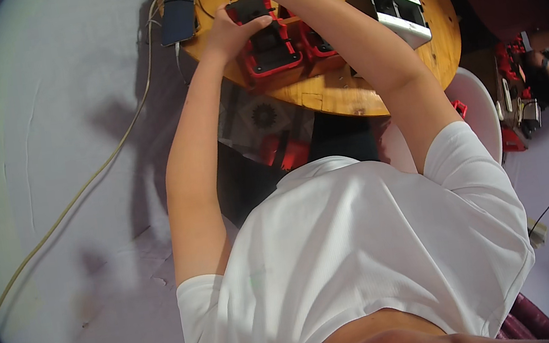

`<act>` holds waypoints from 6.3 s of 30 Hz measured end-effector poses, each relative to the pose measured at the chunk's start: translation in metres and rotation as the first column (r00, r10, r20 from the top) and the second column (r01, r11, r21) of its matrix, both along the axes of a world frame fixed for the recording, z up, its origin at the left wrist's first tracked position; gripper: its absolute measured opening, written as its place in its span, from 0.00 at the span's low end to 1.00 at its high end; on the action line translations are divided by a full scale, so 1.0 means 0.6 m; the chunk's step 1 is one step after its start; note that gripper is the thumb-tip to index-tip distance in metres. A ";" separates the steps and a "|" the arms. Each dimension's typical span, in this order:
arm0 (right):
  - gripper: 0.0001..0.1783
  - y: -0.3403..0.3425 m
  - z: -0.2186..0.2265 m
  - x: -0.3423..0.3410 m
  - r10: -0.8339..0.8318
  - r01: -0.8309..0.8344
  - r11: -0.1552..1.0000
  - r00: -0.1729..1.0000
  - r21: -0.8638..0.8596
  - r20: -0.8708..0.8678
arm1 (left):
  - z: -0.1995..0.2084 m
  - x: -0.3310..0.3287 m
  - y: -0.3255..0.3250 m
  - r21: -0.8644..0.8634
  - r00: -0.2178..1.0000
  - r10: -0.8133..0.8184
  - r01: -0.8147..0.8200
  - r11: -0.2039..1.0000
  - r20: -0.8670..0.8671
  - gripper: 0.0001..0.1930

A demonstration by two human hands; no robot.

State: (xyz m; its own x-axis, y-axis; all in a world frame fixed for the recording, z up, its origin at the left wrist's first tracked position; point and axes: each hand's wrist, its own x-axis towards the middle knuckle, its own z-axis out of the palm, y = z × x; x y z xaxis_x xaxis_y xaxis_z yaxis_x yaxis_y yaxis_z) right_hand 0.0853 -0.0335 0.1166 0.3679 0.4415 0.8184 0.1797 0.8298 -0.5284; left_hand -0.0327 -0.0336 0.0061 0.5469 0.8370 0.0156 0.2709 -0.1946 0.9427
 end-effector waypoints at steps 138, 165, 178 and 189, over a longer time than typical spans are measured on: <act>0.33 -0.318 -0.256 0.600 0.307 0.440 0.060 0.846 -0.896 0.436 | -0.031 0.317 0.226 -0.561 0.156 -0.651 0.386 0.732 -0.743 0.06; 0.55 0.034 -0.241 0.903 -0.492 0.513 0.070 0.764 -0.856 0.417 | -0.026 0.551 0.697 0.451 0.606 0.195 0.305 0.839 -0.772 0.56; 0.51 0.003 -0.155 0.546 -0.144 0.320 0.064 0.940 -0.945 0.309 | 0.062 0.490 0.150 0.345 0.608 0.091 0.315 0.884 -0.788 0.56; 0.50 -0.014 -0.159 0.817 -0.253 0.539 0.088 0.825 -0.837 0.505 | 0.173 0.472 0.229 0.139 0.552 -0.158 0.457 0.878 -0.819 0.48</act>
State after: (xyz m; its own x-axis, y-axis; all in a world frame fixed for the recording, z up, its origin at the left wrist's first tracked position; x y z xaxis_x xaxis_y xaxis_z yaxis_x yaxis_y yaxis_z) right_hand 0.5752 -0.0419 0.0213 0.6785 0.7345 -0.0127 0.5076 -0.4813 -0.7146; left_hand 0.2505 0.1040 0.1100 0.6956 0.6421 -0.3223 0.7178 -0.6390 0.2764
